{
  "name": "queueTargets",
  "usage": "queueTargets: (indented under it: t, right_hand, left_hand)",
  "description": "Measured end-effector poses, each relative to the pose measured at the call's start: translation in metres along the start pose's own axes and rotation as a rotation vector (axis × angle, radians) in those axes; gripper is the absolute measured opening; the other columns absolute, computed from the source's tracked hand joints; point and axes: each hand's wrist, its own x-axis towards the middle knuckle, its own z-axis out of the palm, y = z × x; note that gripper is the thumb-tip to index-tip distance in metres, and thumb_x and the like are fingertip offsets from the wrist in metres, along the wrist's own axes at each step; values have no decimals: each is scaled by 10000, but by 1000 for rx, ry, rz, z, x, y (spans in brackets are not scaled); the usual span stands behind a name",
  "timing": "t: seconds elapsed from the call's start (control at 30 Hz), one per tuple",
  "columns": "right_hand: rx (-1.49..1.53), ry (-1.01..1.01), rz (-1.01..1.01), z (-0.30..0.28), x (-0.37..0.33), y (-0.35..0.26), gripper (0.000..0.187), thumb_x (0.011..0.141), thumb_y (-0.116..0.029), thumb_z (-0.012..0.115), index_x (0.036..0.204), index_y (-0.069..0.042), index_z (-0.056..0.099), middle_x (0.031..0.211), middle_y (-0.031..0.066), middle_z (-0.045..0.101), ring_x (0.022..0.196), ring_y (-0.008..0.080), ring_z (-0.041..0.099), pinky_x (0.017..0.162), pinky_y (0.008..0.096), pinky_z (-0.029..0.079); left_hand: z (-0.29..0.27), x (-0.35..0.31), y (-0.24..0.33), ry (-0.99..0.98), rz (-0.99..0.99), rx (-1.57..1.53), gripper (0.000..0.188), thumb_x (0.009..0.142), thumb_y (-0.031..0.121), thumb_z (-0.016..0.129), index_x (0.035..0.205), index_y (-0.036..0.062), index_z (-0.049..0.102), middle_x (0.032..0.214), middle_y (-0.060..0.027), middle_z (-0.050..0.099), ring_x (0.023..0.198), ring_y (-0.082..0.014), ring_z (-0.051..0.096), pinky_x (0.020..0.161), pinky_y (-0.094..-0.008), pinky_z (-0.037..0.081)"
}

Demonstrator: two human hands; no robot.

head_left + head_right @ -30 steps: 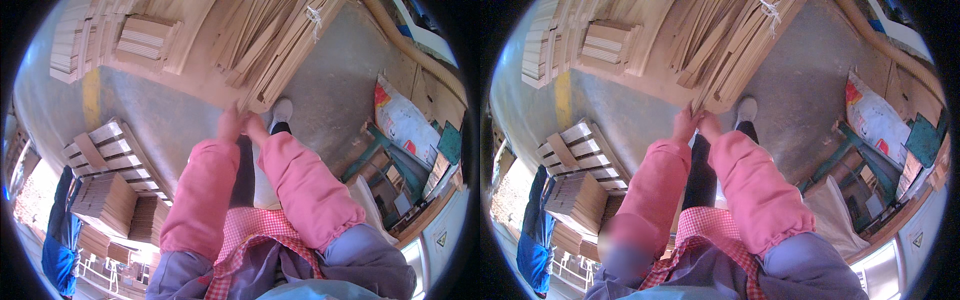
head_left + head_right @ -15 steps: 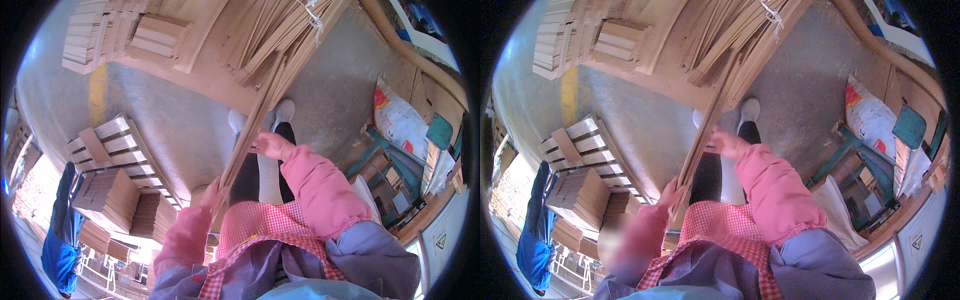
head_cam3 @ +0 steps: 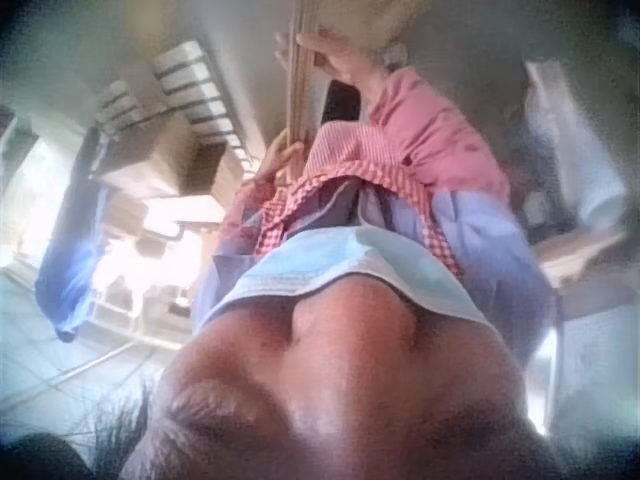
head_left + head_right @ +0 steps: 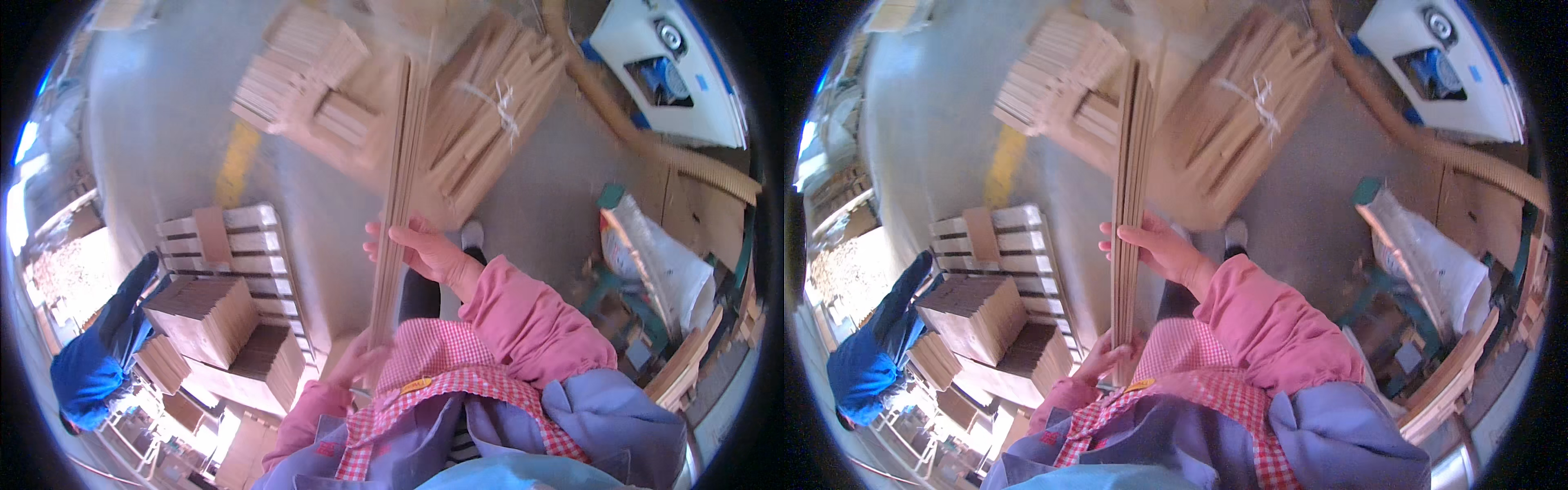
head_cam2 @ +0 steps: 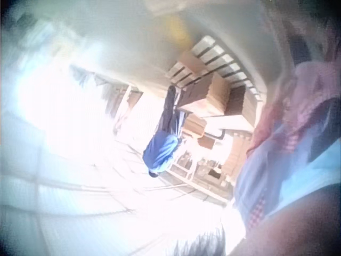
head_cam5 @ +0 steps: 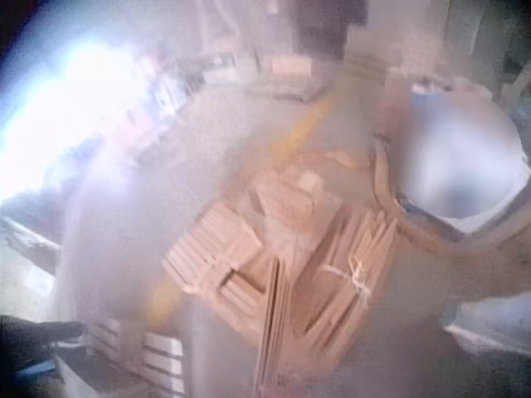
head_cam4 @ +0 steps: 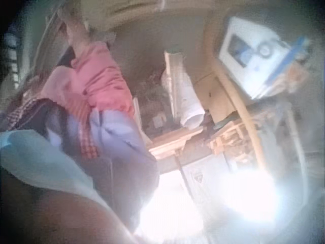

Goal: The person assembles small wooden pieces on a workbench, using a hammer to tap them into place. They measure and align the pieces, then retrieve additional wooden strips from a nearby stack and continue assembling the structure.

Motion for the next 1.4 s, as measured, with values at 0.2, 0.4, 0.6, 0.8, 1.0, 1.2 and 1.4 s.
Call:
queueTargets:
  t: [0.2, 0.4, 0.6, 0.8, 1.0, 1.2, 1.4]
  right_hand:
    - [-467, -65, -276, 145, -33, -119, 209, 901, -165, 604, 1067, -49, 555, 906, 56, 598, 714, 169, 602, 658, 300, 508]
    - [-451, -232, -300, 216, -126, -130, 220, 911, -124, 569, 1110, -46, 519, 887, 65, 586, 699, 163, 584, 620, 298, 501]
    - [-589, -164, -548, 243, -222, -150, 281, 873, -147, 625, 1102, -37, 505, 852, 64, 571, 687, 151, 574, 607, 274, 483]
    - [-705, 87, -1085, 224, -328, -137, 410, 785, -84, 738, 1142, -45, 540, 941, 5, 605, 877, 91, 570, 760, 269, 482]
    - [-734, 286, -1264, 186, -428, -103, 429, 749, -156, 768, 1092, -21, 548, 927, 34, 601, 871, 96, 538, 785, 280, 462]
    - [-784, 670, -1416, 118, -594, -57, 408, 748, -193, 772, 1038, -15, 547, 853, 85, 597, 839, 106, 542, 754, 298, 470]
    - [-626, 822, -1634, 62, -807, 11, 465, 741, -203, 800, 1100, -28, 561, 910, 16, 627, 804, 77, 587, 648, 239, 505]
  left_hand:
    - [100, 0, 141, -173, 335, -155, 568, 847, 283, 660, 1302, 34, 429, 1056, -79, 590, 943, -182, 581, 843, -327, 483]
    - [176, -52, 217, -211, 643, -165, 424, 857, 255, 658, 1172, 39, 473, 983, -66, 597, 866, -142, 579, 745, -308, 487]
    - [224, -80, 258, -260, 747, 269, 342, 841, 167, 686, 1111, 7, 549, 915, -31, 623, 891, -139, 599, 766, -284, 494]
    - [293, -64, 262, -442, 782, 751, 336, 835, 98, 671, 1139, 2, 564, 1010, -82, 628, 963, -161, 600, 842, -316, 498]
    - [364, -49, 216, -657, 690, 902, 502, 863, 110, 646, 1291, 9, 406, 1186, -106, 528, 1107, -179, 539, 887, -319, 481]
    - [530, -55, 106, -1266, 276, 86, 431, 966, 287, 511, 1235, 1, 335, 1224, -93, 432, 1150, -120, 457, 905, -242, 421]
    - [758, -92, -19, -1600, 617, 382, 418, 869, 186, 650, 1196, 15, 454, 1125, -100, 544, 1035, -148, 554, 888, -284, 460]
